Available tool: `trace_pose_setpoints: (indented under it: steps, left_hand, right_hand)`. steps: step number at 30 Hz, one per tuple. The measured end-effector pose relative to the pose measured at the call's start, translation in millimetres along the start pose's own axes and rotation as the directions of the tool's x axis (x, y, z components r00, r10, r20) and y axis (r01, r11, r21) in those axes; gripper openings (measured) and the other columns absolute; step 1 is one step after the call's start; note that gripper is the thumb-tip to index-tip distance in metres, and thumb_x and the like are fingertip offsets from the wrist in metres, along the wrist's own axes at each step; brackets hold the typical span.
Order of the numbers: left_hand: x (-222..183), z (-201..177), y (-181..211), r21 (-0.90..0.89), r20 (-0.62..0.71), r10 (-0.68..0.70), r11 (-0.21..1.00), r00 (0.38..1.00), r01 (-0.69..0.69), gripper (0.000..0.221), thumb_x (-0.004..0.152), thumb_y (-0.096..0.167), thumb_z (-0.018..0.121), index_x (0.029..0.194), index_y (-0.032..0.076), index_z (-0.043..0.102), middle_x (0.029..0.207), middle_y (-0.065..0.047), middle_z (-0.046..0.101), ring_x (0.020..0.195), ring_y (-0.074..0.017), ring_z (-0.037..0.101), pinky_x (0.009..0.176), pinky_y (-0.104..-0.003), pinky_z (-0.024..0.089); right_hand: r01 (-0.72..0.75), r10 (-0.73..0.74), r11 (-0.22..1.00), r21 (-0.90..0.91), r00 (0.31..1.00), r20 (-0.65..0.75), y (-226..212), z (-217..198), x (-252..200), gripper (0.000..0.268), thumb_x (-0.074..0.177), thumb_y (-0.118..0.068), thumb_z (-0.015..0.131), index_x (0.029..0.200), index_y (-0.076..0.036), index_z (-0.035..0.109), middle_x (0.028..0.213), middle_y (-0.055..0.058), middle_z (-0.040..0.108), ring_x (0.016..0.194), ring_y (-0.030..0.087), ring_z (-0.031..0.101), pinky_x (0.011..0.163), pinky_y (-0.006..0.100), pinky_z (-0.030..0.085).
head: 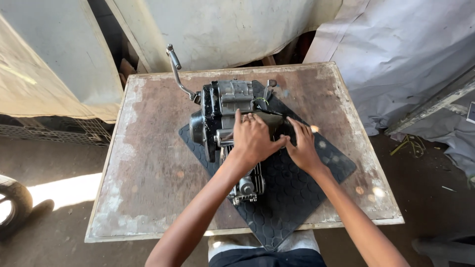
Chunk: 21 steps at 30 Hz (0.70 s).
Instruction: The person is cleaning and inspecting a small motorcycle engine on a workbench.
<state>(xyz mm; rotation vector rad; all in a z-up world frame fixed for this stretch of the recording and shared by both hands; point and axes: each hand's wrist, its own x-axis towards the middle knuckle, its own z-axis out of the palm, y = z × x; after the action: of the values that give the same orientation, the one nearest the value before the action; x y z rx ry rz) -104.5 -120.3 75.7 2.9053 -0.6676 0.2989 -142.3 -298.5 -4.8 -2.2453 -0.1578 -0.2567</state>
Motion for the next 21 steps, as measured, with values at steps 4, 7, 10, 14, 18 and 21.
trace_pose_setpoints:
  steps: [4,7,10,14,18,21]
  left_hand:
    - [40,46,2,0.191,0.114,-0.079,0.980,0.990,0.056,0.117,0.074,0.083,0.051,0.131,-0.019,0.056,0.122,-0.034,0.068,0.115,-0.0427,0.068,0.123,-0.064,0.005]
    - [48,57,-4,0.242,0.196,-0.094,0.969,0.976,0.045,0.113,0.074,0.083,0.051,0.132,-0.015,0.058,0.125,-0.030,0.068,0.121,-0.0456,0.063,0.118,-0.068,0.014]
    - [41,62,-16,0.268,0.171,-0.093,0.962,0.981,0.044,0.113,0.073,0.081,0.057,0.133,-0.015,0.055,0.124,-0.035,0.065,0.113,-0.0465,0.067,0.102,-0.058,0.038]
    - [-3,23,-15,0.241,0.100,-0.016,0.970,0.995,-0.009,0.095,0.081,0.068,0.061,0.134,-0.012,0.057,0.123,-0.031,0.067,0.113,-0.0430,0.068,0.102,-0.057,0.037]
    - [-26,11,-16,0.174,0.075,-0.029,0.985,0.997,0.016,0.086,0.088,0.060,0.060,0.139,-0.009,0.055,0.128,-0.028,0.066,0.114,-0.0419,0.067,0.099,-0.053,0.035]
    - [-17,12,-22,0.210,0.023,0.002,0.978,1.000,-0.007,0.084,0.095,0.064,0.052,0.131,-0.011,0.061,0.118,-0.032,0.068,0.109,-0.0453,0.067,0.101,-0.056,0.040]
  right_hand:
    - [-0.122,0.128,0.986,-0.117,0.991,0.046,73,43,5,0.063,0.105,-0.037,0.048,0.160,-0.010,0.032,0.154,0.022,0.040,0.148,0.043,0.030,0.117,0.074,0.017]
    - [-0.061,0.114,0.907,-0.416,0.988,0.103,98,73,-4,0.060,0.104,-0.035,0.054,0.156,-0.008,0.041,0.155,0.019,0.045,0.146,0.037,0.039,0.120,0.063,0.025]
    - [0.066,0.024,0.861,-0.504,0.985,0.170,95,86,-11,0.070,0.100,-0.028,0.060,0.161,-0.006,0.031,0.161,0.020,0.037,0.143,0.038,0.045,0.118,0.056,0.039]
    - [0.147,-0.073,0.701,-0.698,0.988,0.135,92,83,-11,0.067,0.100,-0.036,0.059,0.158,-0.009,0.041,0.162,0.014,0.042,0.151,0.031,0.037,0.124,0.054,0.027]
    - [0.082,-0.009,0.791,-0.607,0.992,0.123,77,73,-9,0.051,0.110,-0.028,0.044,0.158,-0.011,0.043,0.162,0.011,0.044,0.152,0.032,0.036,0.124,0.056,0.025]
    - [0.106,0.035,0.677,-0.728,0.984,0.176,101,91,-8,0.062,0.105,-0.039,0.049,0.161,-0.014,0.037,0.167,0.009,0.037,0.156,0.027,0.029,0.127,0.054,0.021]
